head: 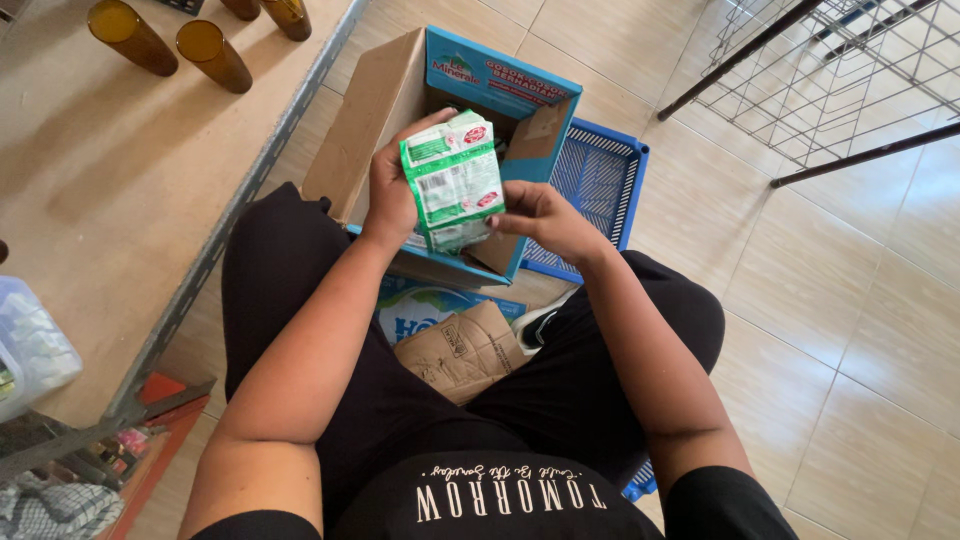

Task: The person sits on the floor and transfers small packaged goods from a cardboard box into a blue plastic basket. They handle green, pink, and blue packets, placing them into the basket one by one or in small groups.

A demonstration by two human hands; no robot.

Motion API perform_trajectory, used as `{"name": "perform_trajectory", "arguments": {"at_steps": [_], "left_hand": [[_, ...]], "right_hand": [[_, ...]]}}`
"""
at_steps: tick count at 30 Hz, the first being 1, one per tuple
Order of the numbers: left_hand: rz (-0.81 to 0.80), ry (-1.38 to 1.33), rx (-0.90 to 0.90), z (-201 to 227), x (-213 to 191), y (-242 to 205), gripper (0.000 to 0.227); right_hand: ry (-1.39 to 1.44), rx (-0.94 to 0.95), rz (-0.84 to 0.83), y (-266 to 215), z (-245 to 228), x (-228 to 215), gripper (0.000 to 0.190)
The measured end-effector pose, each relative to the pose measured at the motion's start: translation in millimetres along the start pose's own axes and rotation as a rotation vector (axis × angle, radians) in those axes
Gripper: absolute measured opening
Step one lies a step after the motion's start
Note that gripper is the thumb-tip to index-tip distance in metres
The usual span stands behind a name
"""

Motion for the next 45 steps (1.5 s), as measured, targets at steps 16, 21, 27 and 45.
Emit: {"name": "perform_trajectory", "arguments": {"at_steps": [16, 21, 27, 45], "left_hand": [[-0.399, 0.090, -0.475, -66.0, 32.7, -26.8, 0.035], [-0.297, 0.197, -0.353, -64.4, 26.5, -19.4, 0.030], [-0.132, 0.349, -0.151, -53.9, 15.0, -15.7, 0.026], [0.337, -0.114, -0.119, -56.8, -65.2, -0.6, 0.032]], "right_hand": [[0.105, -0.292, 0.358, -23.9, -47.3, -69.8, 0.053], [0.150, -0.177, 0.299, -15.7, -26.1, -55.8, 0.053], [0.214, -0.083, 0.346, -1.5, -3.0, -50.0, 0.062], [-0.402, 0.089, 0.004, 19.0, 44.9, 30.3, 0.027]]}}
Point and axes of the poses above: each hand's wrist, its own y-axis towards the middle knuckle, its own x-axis out of the palm, z = x × y, the point moved 9 cm from there along y, towards the middle knuckle, and after that the axes turned 2 degrees about -z, right-handed, at the moved point
